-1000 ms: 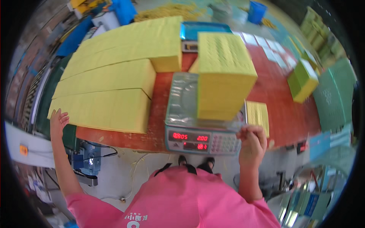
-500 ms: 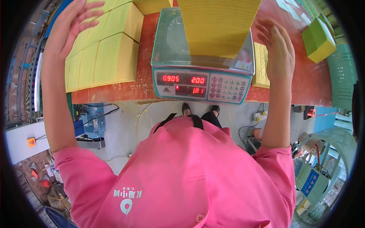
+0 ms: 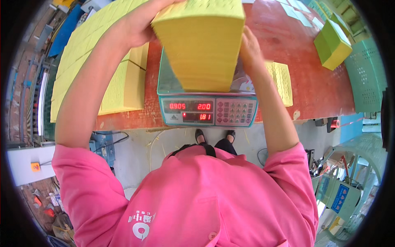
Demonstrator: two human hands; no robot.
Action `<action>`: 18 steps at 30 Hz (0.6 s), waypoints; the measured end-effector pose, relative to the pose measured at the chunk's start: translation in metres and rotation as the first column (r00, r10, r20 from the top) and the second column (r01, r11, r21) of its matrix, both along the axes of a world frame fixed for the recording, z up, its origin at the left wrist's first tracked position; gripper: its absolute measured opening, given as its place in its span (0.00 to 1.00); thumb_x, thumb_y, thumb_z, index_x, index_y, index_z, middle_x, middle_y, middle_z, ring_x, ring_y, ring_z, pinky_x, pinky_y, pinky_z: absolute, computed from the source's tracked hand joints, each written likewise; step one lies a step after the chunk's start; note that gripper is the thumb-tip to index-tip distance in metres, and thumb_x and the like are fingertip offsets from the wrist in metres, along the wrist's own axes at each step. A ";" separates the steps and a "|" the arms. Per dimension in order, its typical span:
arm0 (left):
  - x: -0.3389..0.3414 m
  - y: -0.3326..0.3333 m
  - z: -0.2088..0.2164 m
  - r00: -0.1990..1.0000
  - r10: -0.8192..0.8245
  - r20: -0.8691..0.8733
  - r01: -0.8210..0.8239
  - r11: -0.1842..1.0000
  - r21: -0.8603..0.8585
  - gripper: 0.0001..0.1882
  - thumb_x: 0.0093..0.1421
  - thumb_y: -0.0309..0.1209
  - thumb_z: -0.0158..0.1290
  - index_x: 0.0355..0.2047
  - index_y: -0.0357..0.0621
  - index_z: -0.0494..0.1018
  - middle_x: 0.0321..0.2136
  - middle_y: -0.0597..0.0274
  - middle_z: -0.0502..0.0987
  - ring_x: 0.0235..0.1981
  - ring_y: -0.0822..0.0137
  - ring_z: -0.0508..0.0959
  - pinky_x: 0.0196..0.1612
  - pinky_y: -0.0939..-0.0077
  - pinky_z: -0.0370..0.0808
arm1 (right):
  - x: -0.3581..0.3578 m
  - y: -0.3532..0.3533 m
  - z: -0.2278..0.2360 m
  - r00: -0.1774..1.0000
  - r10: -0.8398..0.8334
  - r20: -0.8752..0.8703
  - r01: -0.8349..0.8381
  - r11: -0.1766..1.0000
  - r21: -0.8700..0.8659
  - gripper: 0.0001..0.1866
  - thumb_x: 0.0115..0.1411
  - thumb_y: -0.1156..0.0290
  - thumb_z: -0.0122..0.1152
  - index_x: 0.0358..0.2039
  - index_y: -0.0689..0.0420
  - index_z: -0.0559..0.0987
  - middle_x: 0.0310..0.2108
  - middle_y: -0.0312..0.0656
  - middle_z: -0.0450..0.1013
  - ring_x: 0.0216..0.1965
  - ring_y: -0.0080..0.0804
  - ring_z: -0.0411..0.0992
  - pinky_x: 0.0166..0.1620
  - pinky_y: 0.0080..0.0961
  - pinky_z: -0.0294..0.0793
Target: The person is weighing, stacking, and rubber-banding bundles of yellow paper products in an industrial setting.
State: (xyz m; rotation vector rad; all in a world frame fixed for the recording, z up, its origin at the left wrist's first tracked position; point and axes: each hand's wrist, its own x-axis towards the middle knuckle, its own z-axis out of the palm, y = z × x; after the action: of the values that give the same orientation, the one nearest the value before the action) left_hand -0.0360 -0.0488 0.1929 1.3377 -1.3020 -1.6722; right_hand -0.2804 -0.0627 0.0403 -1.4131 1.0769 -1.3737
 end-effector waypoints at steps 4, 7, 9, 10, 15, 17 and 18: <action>0.004 0.034 0.013 0.998 -0.049 0.030 0.046 0.996 0.071 0.28 0.61 0.43 0.55 0.54 0.36 0.69 0.46 0.55 0.78 0.43 0.68 0.80 0.48 0.72 0.77 | -0.005 0.061 0.004 0.998 0.052 -0.038 -0.048 0.994 0.099 0.21 0.66 0.61 0.51 0.52 0.64 0.72 0.48 0.41 0.72 0.50 0.26 0.68 0.53 0.23 0.66; 0.013 0.049 0.017 0.998 -0.054 -0.022 0.057 0.985 0.165 0.28 0.61 0.41 0.55 0.56 0.34 0.66 0.48 0.53 0.77 0.45 0.65 0.80 0.50 0.68 0.78 | -0.009 0.113 0.011 0.993 0.011 0.115 -0.016 0.999 0.041 0.20 0.67 0.66 0.50 0.55 0.64 0.71 0.52 0.45 0.71 0.56 0.31 0.66 0.56 0.25 0.65; 0.010 0.054 0.018 0.998 -0.053 -0.033 0.058 0.983 0.173 0.28 0.61 0.39 0.55 0.57 0.35 0.65 0.49 0.52 0.76 0.46 0.64 0.80 0.51 0.68 0.78 | -0.018 0.145 -0.005 0.982 -0.174 0.076 0.173 0.985 0.024 0.19 0.65 0.68 0.53 0.54 0.64 0.70 0.45 0.43 0.75 0.45 0.28 0.72 0.48 0.25 0.71; 0.014 0.052 0.018 1.000 -0.032 -0.001 0.031 0.978 0.206 0.28 0.61 0.40 0.54 0.57 0.35 0.65 0.49 0.52 0.76 0.47 0.64 0.80 0.51 0.67 0.78 | -0.019 0.162 -0.009 0.979 -0.138 0.150 0.117 0.983 0.139 0.18 0.65 0.69 0.52 0.53 0.63 0.70 0.43 0.41 0.74 0.42 0.26 0.72 0.46 0.24 0.72; 0.028 0.032 0.000 1.000 -0.014 -0.008 0.016 0.970 0.241 0.30 0.63 0.43 0.50 0.59 0.35 0.64 0.50 0.51 0.76 0.48 0.63 0.79 0.51 0.67 0.78 | 0.012 0.207 -0.046 0.753 -0.026 0.658 -0.458 0.697 0.551 0.20 0.69 0.61 0.48 0.54 0.62 0.70 0.47 0.44 0.74 0.46 0.34 0.75 0.49 0.30 0.75; 0.033 0.028 -0.007 0.995 -0.085 -0.045 0.093 0.969 0.229 0.29 0.63 0.44 0.49 0.58 0.35 0.65 0.51 0.51 0.75 0.48 0.62 0.79 0.51 0.67 0.78 | 0.024 0.198 -0.052 0.561 -0.004 0.828 -0.590 0.700 0.403 0.22 0.70 0.59 0.46 0.56 0.61 0.69 0.51 0.43 0.72 0.50 0.31 0.72 0.54 0.29 0.71; 0.038 0.028 -0.011 0.992 -0.110 -0.066 0.122 0.965 0.232 0.29 0.63 0.44 0.48 0.58 0.35 0.65 0.51 0.51 0.75 0.48 0.62 0.79 0.51 0.67 0.77 | 0.031 0.193 -0.050 0.547 -0.032 0.836 -0.568 0.720 0.399 0.21 0.70 0.59 0.46 0.56 0.61 0.69 0.51 0.41 0.72 0.50 0.29 0.71 0.54 0.28 0.70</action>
State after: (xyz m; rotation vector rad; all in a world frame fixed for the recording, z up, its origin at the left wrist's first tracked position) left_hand 0.0016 -0.0206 0.1820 1.3624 -1.2005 -1.9813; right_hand -0.2491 0.1307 -0.0096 -0.2987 0.5305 -1.0299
